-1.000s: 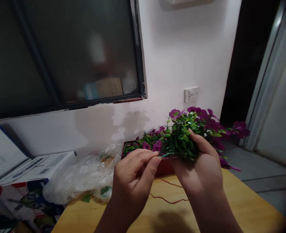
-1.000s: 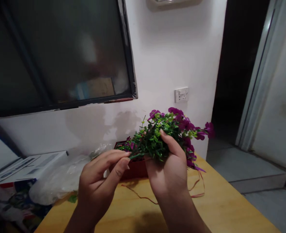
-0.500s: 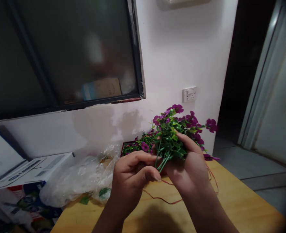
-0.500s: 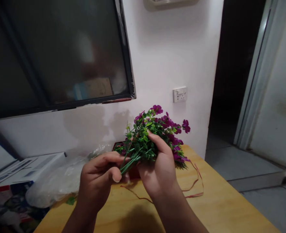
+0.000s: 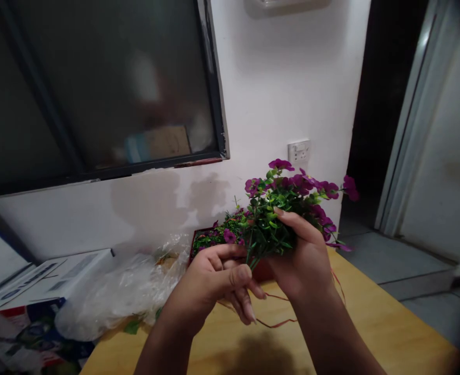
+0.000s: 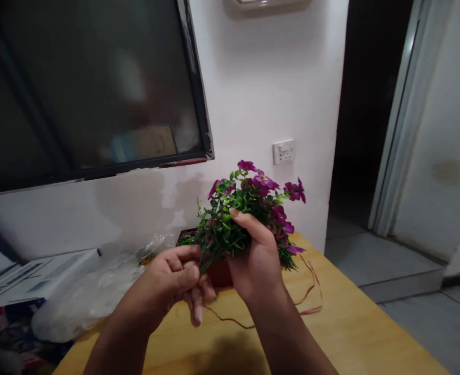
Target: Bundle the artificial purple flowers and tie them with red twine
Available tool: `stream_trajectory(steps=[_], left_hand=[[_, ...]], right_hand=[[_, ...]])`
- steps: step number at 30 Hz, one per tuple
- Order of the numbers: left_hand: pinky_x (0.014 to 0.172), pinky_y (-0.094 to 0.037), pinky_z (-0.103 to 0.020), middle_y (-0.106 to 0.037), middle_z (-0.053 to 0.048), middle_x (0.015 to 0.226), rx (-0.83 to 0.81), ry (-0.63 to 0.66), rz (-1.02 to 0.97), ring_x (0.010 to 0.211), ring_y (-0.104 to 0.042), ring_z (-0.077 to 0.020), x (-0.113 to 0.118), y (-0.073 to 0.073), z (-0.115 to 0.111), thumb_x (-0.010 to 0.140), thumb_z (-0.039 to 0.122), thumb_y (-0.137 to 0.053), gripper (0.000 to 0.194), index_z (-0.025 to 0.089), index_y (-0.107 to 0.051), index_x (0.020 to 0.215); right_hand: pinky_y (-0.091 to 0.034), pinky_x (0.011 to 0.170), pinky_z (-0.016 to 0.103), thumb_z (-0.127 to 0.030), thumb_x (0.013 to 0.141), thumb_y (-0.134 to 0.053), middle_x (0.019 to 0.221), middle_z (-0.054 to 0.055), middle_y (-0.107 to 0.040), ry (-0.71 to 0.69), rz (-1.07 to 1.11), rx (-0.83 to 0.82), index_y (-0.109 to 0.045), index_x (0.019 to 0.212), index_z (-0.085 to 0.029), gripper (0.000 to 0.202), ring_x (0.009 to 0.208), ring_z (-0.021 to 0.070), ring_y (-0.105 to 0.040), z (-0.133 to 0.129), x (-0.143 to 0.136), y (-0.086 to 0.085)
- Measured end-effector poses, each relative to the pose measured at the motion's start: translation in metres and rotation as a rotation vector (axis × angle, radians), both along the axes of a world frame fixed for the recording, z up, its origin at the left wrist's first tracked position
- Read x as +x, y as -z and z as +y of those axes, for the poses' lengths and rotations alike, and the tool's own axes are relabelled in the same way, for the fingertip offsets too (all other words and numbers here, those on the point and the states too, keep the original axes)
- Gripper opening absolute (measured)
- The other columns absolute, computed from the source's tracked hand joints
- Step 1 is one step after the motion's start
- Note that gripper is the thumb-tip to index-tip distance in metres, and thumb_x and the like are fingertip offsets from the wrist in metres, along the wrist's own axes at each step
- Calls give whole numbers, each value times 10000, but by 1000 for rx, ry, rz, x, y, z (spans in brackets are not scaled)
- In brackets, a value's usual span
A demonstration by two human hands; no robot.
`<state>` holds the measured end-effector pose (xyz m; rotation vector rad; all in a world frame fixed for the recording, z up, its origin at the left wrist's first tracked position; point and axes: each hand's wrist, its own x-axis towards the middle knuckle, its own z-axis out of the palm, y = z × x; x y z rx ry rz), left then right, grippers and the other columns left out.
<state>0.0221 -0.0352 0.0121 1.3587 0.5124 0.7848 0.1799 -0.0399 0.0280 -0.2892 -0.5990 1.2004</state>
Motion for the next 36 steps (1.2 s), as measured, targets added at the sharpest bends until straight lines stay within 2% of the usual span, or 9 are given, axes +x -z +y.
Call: stream_trajectory(steps=[4, 8, 11, 14, 17, 20, 23, 30, 36], left_hand=[[466, -537, -233, -715, -113, 741, -37, 81, 113, 514, -681, -169, 0, 0, -1, 833, 348, -692, 261, 96, -626, 857], [472, -545, -237, -655, -79, 634, -19, 86, 171, 510, -675, -172, 6, 2, -2, 832, 391, -651, 315, 97, -617, 725], [462, -529, -210, -613, -58, 577, 2, 31, 216, 472, -648, -145, 11, 4, -2, 852, 380, -600, 337, 97, -612, 670], [444, -518, -203, -576, -33, 545, 18, -1, 223, 441, -622, -129, 15, 7, -1, 846, 353, -584, 322, 111, -597, 635], [424, -511, -208, -561, -32, 522, 40, -12, 192, 428, -609, -133, 17, 11, 3, 813, 377, -628, 333, 114, -589, 612], [407, -513, -218, -574, -32, 552, 38, 13, 120, 425, -601, -132, 17, 15, 6, 776, 395, -693, 332, 113, -597, 630], [410, -522, -217, -582, -24, 579, 25, 57, 76, 432, -604, -125, 16, 18, 8, 781, 386, -722, 312, 106, -629, 680], [404, -538, -222, -622, -33, 591, -131, 262, -40, 414, -601, -125, 9, 17, 9, 751, 350, -783, 335, 96, -732, 964], [449, -562, -236, -663, -44, 655, -241, 530, 17, 490, -663, -154, 12, 18, 10, 734, 373, -801, 454, 125, -726, 1107]], right_hand=[[-555, 720, 342, -242, 647, -793, 793, -18, -734, 20, -110, -28, -723, 735, -224, 113, 737, 196, -674, 3, 1, 3], [-563, 747, 361, -257, 658, -790, 812, -21, -735, 56, -228, -1, -732, 716, -244, 83, 767, 211, -676, 5, 0, 8], [-547, 845, 367, -236, 659, -783, 790, -10, -721, 191, -390, 58, -750, 691, -254, 49, 846, 227, -674, 4, 2, 13], [-440, 1035, 336, -106, 615, -774, 887, 4, -725, 398, -558, 112, -790, 759, -252, 206, 1029, 237, -635, 2, 7, 21], [-454, 1016, 336, -36, 586, -760, 938, 7, -729, 499, -633, 134, -797, 801, -256, 310, 1019, 239, -636, 0, 10, 25], [-565, 707, 353, -84, 587, -801, 728, -9, -698, 274, -451, 55, -764, 734, -260, 232, 702, 210, -652, -3, 9, 20], [-505, 463, 312, -252, 670, -809, 562, -18, -621, 71, -352, 9, -709, 636, -231, 107, 463, 153, -552, -6, 8, 10], [-485, 386, 290, -318, 637, -816, 699, 38, -717, -11, -321, 17, -731, 724, -166, 195, 520, 192, -628, -12, 14, -2], [-313, 251, 253, -385, 663, -783, 591, 73, -683, -307, -421, 10, -727, 703, -141, 254, 402, 208, -583, -22, 22, 0]])
